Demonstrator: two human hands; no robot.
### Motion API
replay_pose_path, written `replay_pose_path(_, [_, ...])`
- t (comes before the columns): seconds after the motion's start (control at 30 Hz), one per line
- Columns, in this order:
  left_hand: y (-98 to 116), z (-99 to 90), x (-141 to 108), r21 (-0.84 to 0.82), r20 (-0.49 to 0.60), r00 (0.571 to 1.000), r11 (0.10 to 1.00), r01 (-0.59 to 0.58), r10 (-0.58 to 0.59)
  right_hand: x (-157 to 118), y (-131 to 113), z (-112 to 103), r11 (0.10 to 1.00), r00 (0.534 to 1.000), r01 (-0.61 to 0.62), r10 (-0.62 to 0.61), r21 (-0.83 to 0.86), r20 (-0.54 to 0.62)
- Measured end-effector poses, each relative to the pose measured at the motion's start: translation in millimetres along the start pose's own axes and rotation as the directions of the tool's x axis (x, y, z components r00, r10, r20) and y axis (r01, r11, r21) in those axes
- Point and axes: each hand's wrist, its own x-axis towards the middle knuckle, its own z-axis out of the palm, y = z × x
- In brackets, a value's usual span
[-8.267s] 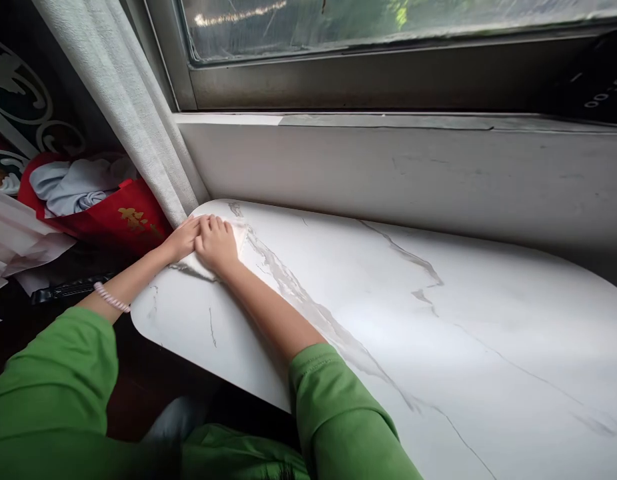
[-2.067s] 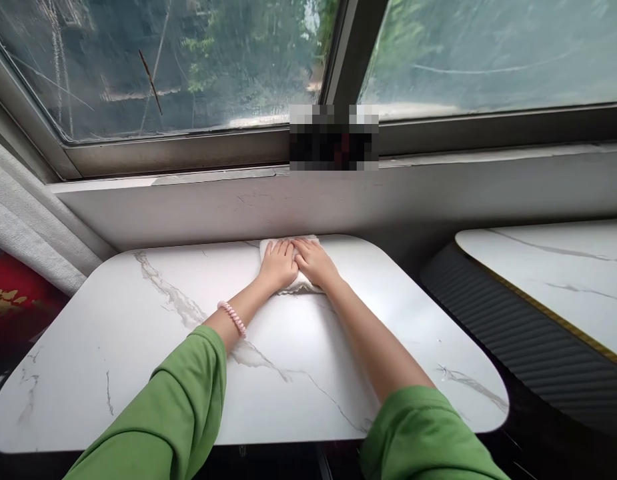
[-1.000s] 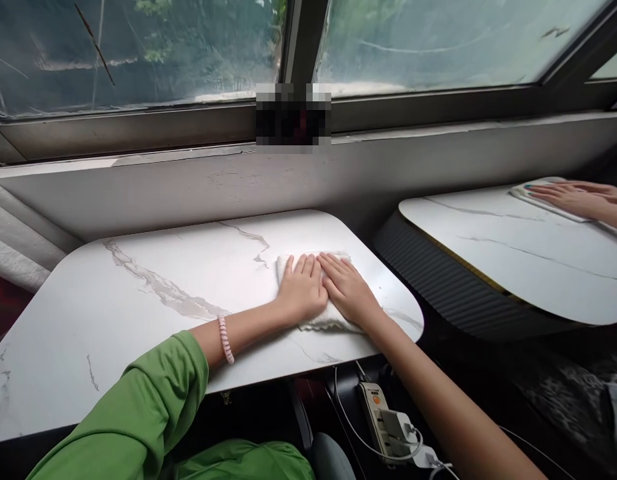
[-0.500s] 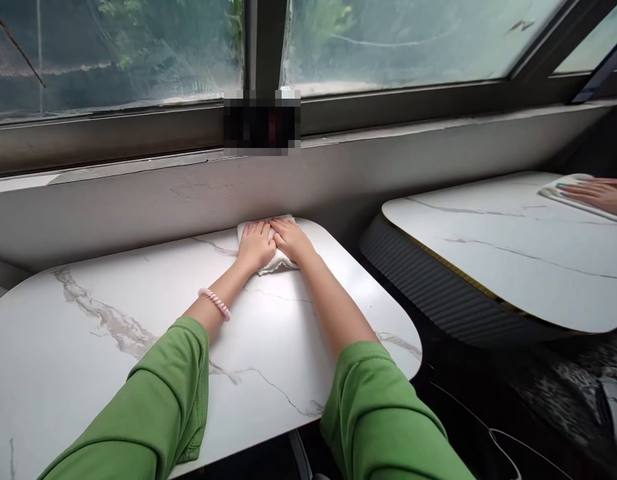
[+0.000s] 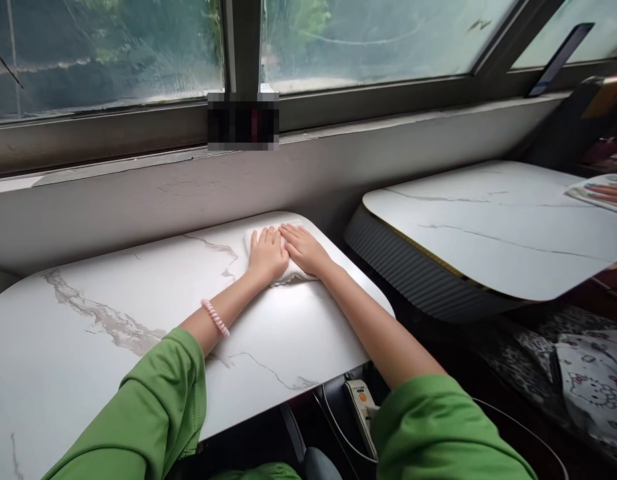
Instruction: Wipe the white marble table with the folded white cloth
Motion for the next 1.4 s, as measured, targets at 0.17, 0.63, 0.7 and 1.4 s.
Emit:
replay_pose_path(0.17, [59,-1.4,-40,-0.044,0.047,0.996,0.996,-0.080,0.082,-81,1,-29,1.000,0.999,-0.021,0.021,-0.001,-0.028])
replay_pose_path(0.63, [106,-3.7,-74,-0.110,0.124,0.958,0.963,-0.247,0.260,-157,-3,-57,0.985,0.990,-0.141,0.139,-0.095,-0.032])
replay_pose_path(0.7, [103,-2.6,-67,-0.121,0.130,0.957,0.962,-0.246,0.261,-148,0,-56,0.985,0.989,-0.147,0.145,-0.089,-0.028])
replay_pose_path(1.4, [-8,19.2,84,-0.045,0.005,1.000,0.999,-0.029,0.030,61,59,3,0.987,0.996,-0.089,0.086,-0.137,-0.028])
